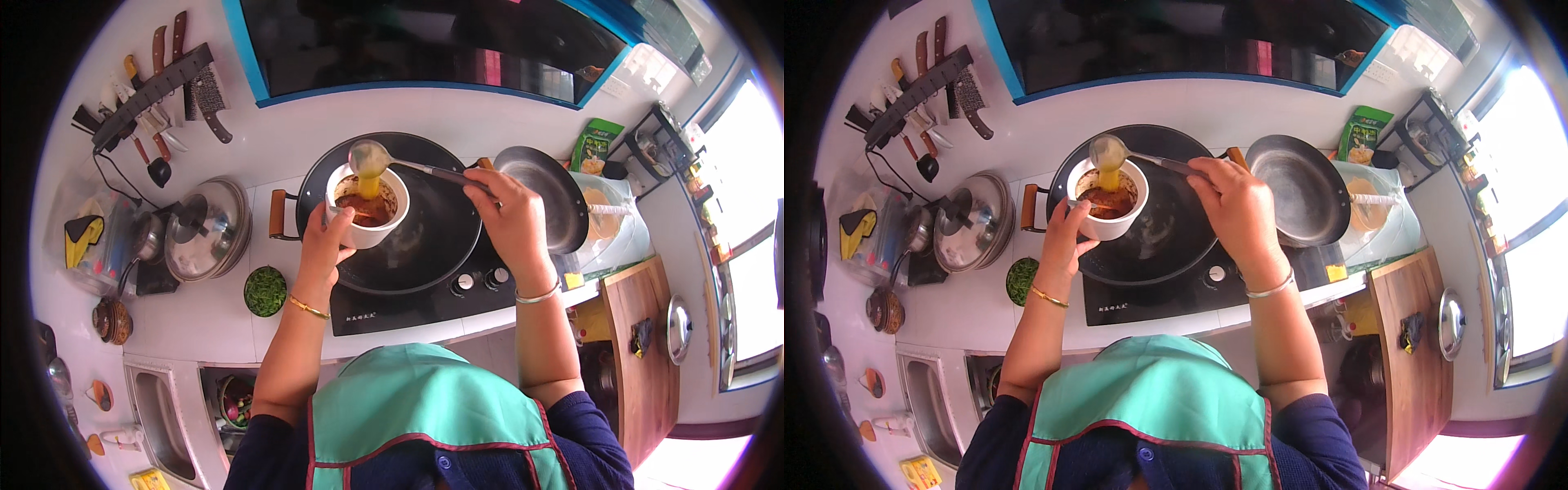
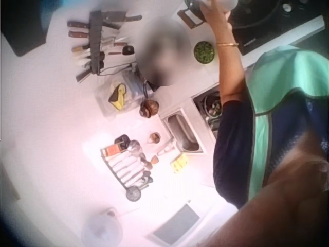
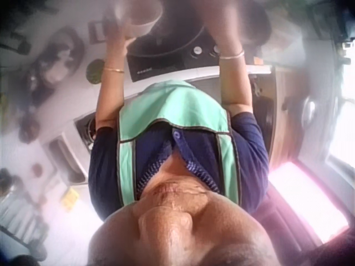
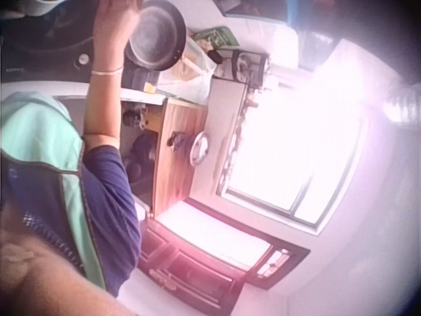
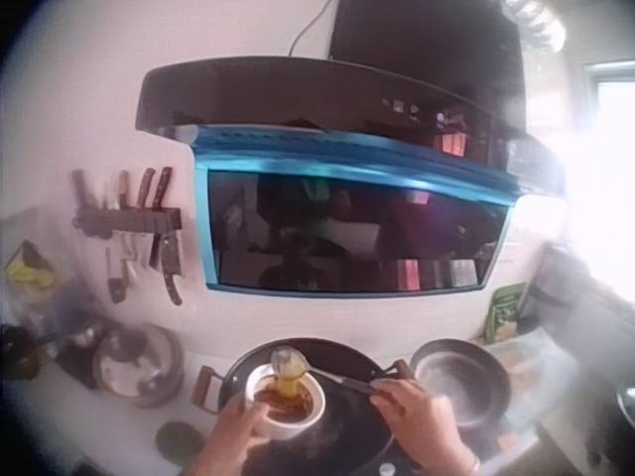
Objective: The person transfers oil from a pan on a stove into a bowl using a ladle and stirs the red mixture with a spoon.
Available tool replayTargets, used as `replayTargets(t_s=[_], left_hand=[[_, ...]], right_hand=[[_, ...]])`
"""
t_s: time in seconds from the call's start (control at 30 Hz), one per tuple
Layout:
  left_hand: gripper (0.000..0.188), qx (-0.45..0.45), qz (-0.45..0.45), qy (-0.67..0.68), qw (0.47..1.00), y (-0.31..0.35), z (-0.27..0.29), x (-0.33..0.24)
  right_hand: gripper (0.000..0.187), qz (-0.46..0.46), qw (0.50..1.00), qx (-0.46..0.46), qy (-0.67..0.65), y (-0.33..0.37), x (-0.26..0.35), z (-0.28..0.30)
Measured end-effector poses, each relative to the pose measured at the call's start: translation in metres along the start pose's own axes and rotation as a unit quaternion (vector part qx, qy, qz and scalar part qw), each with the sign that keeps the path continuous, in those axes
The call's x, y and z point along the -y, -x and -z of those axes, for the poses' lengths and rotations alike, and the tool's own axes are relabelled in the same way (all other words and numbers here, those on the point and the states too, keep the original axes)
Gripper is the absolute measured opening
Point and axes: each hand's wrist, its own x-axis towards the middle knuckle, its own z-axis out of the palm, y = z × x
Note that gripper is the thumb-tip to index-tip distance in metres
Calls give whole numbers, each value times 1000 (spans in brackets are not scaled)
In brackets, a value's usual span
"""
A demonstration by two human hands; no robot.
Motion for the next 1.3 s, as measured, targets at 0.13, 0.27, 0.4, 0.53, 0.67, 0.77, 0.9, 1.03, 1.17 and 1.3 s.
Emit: replayTargets(t_s=[0.13, 0.27, 0.4, 0.53, 0.67, 0.77, 0.9, 1.03, 1.17, 1.3], left_hand=[[78, -9, -14, 3, 1000, 3, 3, -2], [79, -34, -44, -44, 997, 16, 8, -17], [79, -49, -79, -37, 995, 22, 21, -24], [78, -54, -95, -33, 993, 26, 36, -27], [76, -72, -91, -24, 993, 31, 44, -32], [71, -80, -89, -24, 993, 29, 50, -30], [61, -68, -102, -27, 992, 33, 50, -35], [63, -80, -100, -36, 991, 36, 55, -37], [72, -72, -84, -38, 993, 35, 54, -34], [82, -35, -63, -31, 997, 27, 46, -21]], right_hand=[[17, 36, 997, -69, 20, 5, -13, 2], [15, -14, 989, 2, 146, 1, -42, -3], [14, -45, 962, 102, 248, 11, -79, -28], [15, -65, 957, 161, 231, 15, -78, -36], [16, -178, 942, 276, 66, 13, -81, -56], [21, -279, 908, 295, -103, 18, -90, -92], [24, -339, 870, 265, -242, 21, -98, -129], [23, -295, 894, 200, -271, 9, -87, -137], [23, -235, 939, 134, -213, -13, -78, -113], [24, -191, 969, 75, -138, -32, -61, -64]])
